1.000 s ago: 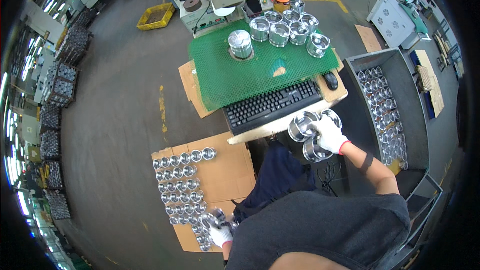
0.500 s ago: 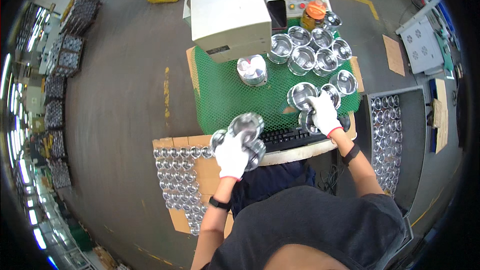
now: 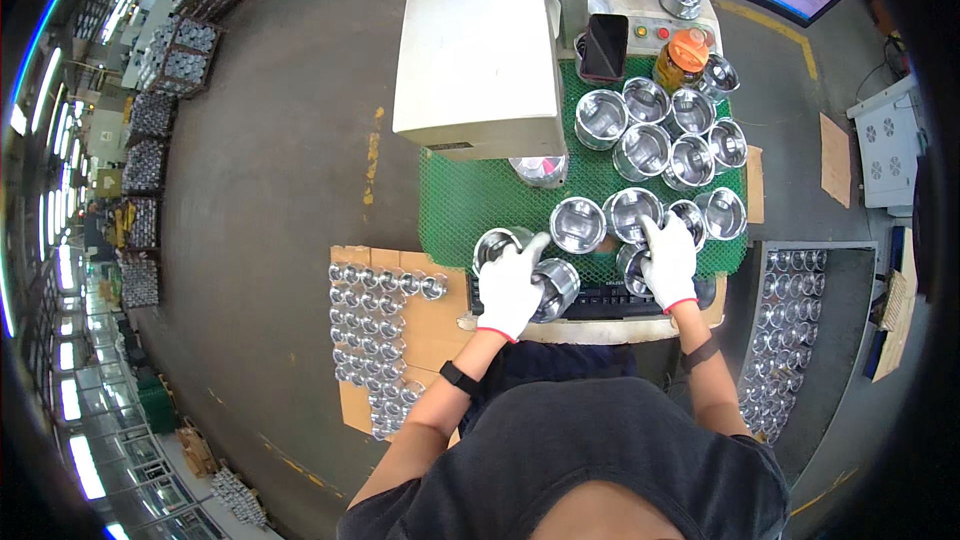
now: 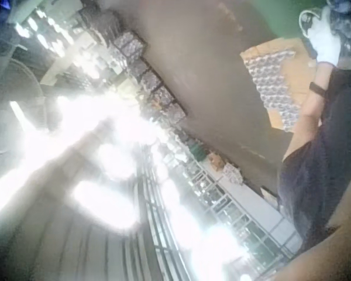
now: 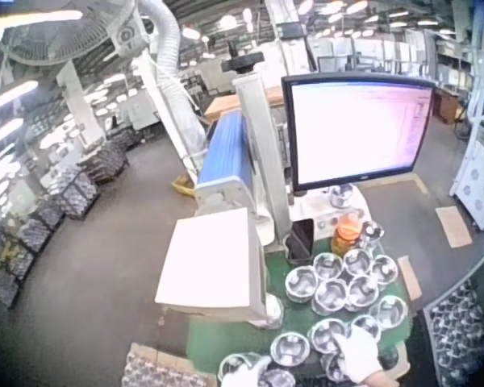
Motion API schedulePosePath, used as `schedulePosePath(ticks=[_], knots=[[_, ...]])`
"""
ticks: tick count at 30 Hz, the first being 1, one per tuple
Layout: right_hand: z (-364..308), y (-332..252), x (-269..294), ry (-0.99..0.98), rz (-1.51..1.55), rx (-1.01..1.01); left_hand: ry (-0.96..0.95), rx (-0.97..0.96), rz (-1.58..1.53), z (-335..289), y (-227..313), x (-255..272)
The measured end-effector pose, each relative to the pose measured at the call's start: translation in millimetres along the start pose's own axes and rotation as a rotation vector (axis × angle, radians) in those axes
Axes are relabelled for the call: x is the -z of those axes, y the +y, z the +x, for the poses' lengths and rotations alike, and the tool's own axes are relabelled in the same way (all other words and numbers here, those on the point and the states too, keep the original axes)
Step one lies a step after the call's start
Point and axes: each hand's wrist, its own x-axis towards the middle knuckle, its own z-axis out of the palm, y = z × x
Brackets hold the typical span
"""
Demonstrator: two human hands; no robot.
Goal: Manually sort and inspect metal piston-like components from a bin and organize them on a surface.
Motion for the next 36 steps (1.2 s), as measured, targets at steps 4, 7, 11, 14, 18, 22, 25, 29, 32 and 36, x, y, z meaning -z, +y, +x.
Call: schedulePosePath(ticks=[4,7,11,14,18,22,25,29,32,36], knots=[[-5.3,4.3,-8.9,-0.016,0.02,-0.012,0.144,0.116,-0.061,3.4,-26.5,2.6],[-10.6,-0.8,-8.5,0.055,0.003,-0.019,0.2,0.169,-0.068,20.6,-45.1,-0.2],[-22.5,-21.7,12.4,0.172,-0.118,0.085,0.247,0.149,0.016,53.2,-67.7,-14.2],[-38.1,-43.8,28.0,0.252,-0.175,0.194,0.148,0.192,0.038,63.2,-71.9,-10.0],[-73.2,-48.7,21.1,0.103,-0.177,0.095,0.108,0.05,-0.037,27.2,-60.3,36.0],[-92.2,-88.5,15.1,0.009,0.004,-0.019,0.242,-0.091,-0.187,-47.5,-88.9,51.4],[-80.8,-133.2,3.0,0.002,0.181,0.061,0.089,0.12,-0.804,-95.7,-127.9,7.3],[-44.3,-236.5,51.6,0.185,0.22,0.494,-0.563,0.461,-1.61,-99.4,-138.8,24.7],[-25.0,-287.8,90.3,0.417,0.133,0.975,-1.027,-0.033,-2.367,-90.7,-160.1,14.7],[-15.1,-303.4,95.8,0.483,0.166,1.125,0.145,-0.363,-1.184,-108.7,-143.7,64.1]])
